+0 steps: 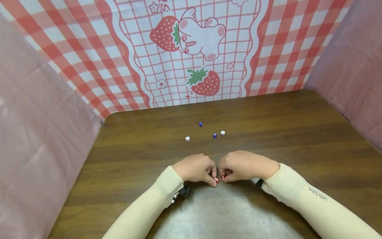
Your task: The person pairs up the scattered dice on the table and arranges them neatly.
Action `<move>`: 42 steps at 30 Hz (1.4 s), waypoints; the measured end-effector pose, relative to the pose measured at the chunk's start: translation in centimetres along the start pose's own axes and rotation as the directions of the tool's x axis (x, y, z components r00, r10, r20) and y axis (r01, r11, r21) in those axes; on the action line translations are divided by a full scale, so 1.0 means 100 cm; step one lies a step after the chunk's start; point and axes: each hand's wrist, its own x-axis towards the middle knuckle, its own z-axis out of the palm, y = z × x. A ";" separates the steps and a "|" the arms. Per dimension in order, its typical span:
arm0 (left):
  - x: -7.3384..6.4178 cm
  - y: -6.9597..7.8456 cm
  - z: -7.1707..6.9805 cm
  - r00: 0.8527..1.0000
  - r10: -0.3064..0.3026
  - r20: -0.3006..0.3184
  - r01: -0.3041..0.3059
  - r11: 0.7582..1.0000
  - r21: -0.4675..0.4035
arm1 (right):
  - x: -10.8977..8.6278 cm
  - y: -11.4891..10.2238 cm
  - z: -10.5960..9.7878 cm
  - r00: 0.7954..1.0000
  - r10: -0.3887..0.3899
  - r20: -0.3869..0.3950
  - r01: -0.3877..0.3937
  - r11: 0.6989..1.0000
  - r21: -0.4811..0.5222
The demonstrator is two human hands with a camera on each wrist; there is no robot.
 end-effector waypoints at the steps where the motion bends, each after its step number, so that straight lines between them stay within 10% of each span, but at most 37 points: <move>1: 0.000 0.000 0.000 1.000 0.001 -0.003 -0.001 1.000 -0.001 | 0.000 0.000 0.000 1.000 -0.002 -0.001 0.002 1.000 0.003; 42: -0.001 0.004 0.002 0.999 0.018 -0.029 -0.019 0.999 -0.032 | -0.002 -0.004 0.002 0.999 -0.029 -0.038 0.028 0.999 -0.026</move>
